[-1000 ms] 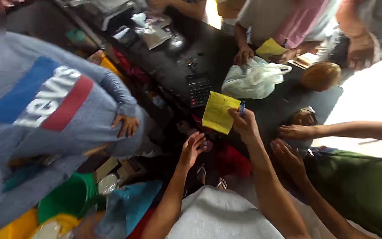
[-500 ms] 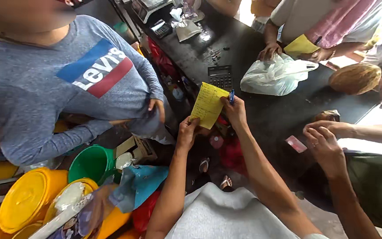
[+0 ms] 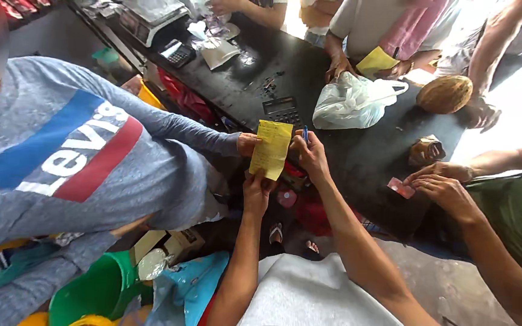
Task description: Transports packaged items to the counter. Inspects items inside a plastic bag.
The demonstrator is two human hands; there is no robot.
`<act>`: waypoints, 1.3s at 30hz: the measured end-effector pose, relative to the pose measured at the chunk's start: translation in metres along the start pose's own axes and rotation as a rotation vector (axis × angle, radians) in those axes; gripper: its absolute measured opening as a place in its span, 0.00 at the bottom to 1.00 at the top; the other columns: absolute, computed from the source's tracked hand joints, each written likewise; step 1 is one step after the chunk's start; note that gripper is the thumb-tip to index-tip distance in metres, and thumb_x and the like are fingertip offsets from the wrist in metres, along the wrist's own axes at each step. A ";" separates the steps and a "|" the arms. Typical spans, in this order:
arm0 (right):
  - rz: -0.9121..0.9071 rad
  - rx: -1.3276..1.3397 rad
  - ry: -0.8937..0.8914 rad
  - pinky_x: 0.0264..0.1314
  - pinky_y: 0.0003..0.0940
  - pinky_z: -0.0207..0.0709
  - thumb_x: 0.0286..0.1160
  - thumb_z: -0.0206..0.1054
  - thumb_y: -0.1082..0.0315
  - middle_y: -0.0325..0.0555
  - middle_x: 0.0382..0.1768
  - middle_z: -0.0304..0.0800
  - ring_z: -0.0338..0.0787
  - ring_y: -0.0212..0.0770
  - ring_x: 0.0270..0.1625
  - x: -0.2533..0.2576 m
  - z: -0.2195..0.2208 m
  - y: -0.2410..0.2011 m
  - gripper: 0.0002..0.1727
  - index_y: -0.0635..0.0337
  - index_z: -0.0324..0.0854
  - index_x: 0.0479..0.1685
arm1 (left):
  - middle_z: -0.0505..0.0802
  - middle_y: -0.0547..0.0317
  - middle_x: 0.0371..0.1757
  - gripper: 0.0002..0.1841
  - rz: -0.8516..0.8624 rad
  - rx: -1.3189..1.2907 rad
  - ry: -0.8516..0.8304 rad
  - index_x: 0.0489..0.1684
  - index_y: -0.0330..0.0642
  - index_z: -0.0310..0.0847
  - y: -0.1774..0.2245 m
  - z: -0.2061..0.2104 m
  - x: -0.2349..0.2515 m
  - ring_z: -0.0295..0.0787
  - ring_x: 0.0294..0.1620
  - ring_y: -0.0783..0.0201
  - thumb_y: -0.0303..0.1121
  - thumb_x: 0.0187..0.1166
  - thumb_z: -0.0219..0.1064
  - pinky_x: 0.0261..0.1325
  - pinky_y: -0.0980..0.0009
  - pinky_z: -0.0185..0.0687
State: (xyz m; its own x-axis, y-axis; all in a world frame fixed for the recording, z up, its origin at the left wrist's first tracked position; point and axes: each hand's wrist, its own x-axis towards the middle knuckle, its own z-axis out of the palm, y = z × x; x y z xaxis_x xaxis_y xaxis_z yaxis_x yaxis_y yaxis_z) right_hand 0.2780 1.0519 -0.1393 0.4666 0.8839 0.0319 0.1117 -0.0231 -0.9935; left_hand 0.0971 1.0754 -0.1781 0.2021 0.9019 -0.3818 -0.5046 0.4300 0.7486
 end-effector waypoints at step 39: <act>0.221 0.609 -0.158 0.39 0.33 0.84 0.93 0.47 0.60 0.41 0.42 0.87 0.85 0.34 0.35 0.048 0.136 0.024 0.24 0.39 0.70 0.84 | 0.95 0.47 0.45 0.17 -0.173 0.272 -0.209 0.56 0.33 0.80 0.030 -0.080 0.058 0.94 0.41 0.59 0.35 0.93 0.47 0.43 0.66 0.90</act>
State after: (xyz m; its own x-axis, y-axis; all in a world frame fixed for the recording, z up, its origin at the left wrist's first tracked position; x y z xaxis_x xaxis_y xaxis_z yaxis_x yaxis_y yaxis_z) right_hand 0.1836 1.1572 -0.1766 0.2821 0.9476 -0.1500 -0.5094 0.0155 -0.8604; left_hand 0.0266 1.1376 -0.2215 0.4460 0.7920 -0.4169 -0.2131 0.5463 0.8100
